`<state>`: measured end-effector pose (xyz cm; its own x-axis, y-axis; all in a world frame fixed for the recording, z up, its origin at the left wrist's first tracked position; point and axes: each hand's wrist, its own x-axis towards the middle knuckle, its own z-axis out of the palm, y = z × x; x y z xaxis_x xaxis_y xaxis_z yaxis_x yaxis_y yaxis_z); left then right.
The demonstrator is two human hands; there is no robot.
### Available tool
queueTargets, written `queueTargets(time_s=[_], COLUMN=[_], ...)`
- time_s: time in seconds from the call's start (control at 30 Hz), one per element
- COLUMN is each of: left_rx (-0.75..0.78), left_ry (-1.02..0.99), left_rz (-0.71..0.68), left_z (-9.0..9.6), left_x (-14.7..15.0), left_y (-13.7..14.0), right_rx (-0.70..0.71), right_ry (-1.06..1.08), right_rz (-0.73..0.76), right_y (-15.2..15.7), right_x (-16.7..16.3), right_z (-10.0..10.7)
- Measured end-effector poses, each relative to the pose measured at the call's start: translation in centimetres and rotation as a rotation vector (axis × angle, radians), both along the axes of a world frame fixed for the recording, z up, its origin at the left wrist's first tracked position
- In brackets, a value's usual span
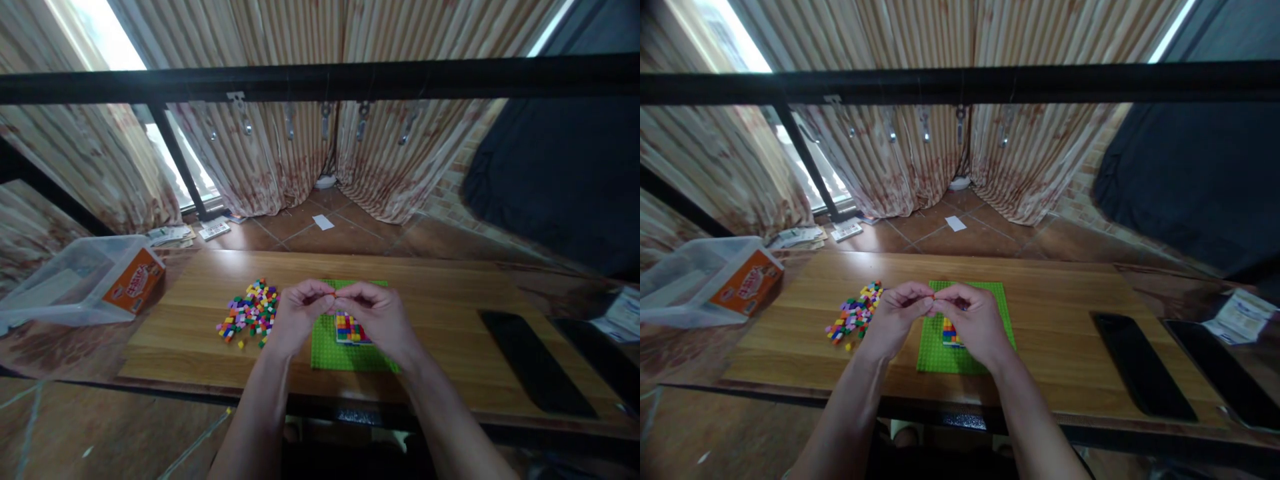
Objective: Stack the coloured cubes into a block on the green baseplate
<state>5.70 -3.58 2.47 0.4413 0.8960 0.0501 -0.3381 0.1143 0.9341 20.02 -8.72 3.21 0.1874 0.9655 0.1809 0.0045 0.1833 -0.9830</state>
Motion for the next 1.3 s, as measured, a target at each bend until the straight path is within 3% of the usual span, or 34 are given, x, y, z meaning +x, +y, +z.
queueTargets(time_s=[0.23, 0.43, 0.63, 0.8, 1.0, 1.3], left_rx=[-0.143, -0.193, -0.139, -0.087, 0.011, 0.081], left_ry=[-0.019, 0.078, 0.252, 0.35, 0.427, 0.504], left_rz=[0.008, 0.171, 0.183, 0.163, 0.166, 0.098], left_z=[0.0, -0.4, -1.2, -2.1, -3.0, -3.6], left_x=[0.4, 0.2, 0.9, 1.3, 1.2, 1.4], left_y=[0.2, 1.0, 1.1, 1.3, 1.8, 2.0], right_rx=[-0.027, -0.105, -0.11, -0.117, -0.273, -0.368], right_ry=[-0.02, -0.357, -0.525, -0.374, -0.076, 0.037], right_rz=[-0.132, -0.282, -0.246, -0.206, -0.168, -0.126], right_y=[0.1, 0.5, 0.8, 1.5, 2.3, 2.4], right_x=[2.8, 5.2, 5.1, 4.4, 4.1, 4.4], right_z=[-0.6, -2.2, -3.2, -4.4, -5.4, -5.2])
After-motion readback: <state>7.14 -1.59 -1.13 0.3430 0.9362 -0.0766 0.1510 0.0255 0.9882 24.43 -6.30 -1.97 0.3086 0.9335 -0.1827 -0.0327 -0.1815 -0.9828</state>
